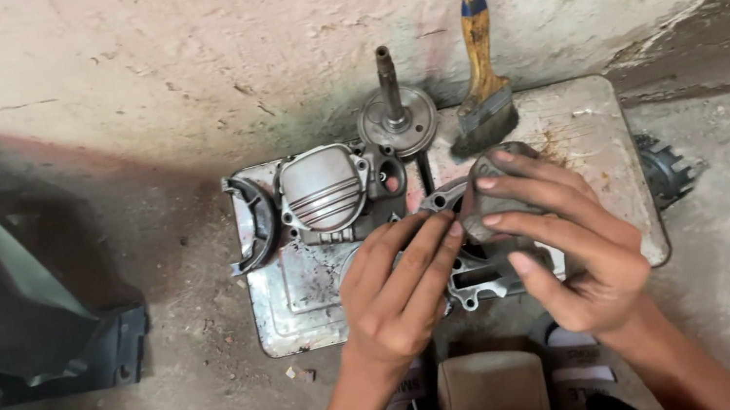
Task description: The person sits at floor level and cleans a small engine piston, rubbing its surface and skirt against a block and rotating it by hand to work over its sides. Other engine parts, including a crankcase half, crankshaft and a brush, rest on a metal tray beside the work.
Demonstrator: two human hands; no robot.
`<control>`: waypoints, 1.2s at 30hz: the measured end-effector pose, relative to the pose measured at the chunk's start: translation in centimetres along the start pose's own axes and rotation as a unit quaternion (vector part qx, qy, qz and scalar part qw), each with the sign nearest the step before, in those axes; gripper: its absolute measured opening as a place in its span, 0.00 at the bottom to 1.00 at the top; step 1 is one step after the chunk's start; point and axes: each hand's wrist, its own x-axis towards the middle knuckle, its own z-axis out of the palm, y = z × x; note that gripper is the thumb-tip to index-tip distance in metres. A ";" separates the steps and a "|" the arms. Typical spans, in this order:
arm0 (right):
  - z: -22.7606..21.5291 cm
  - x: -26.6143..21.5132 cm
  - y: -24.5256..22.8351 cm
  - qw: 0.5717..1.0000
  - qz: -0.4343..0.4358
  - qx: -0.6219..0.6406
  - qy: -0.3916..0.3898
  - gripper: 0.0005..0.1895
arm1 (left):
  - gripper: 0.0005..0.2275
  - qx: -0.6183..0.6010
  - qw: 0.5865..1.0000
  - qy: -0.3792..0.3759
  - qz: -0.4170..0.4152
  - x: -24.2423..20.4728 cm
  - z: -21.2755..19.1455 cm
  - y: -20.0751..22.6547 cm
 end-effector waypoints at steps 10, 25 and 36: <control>0.8 -1.7 0.0 0.998 -0.015 -0.006 0.063 0.12 | 0.12 -0.026 1.000 0.012 0.003 -0.6 0.3 -0.7; 0.6 -1.5 2.2 1.000 0.008 0.018 0.015 0.19 | 0.14 -0.047 0.999 -0.016 0.001 -0.3 0.3 -1.2; -0.6 -1.7 1.3 1.000 0.012 -0.010 -0.017 0.21 | 0.12 -0.028 0.999 -0.015 -0.005 -0.2 0.4 -1.0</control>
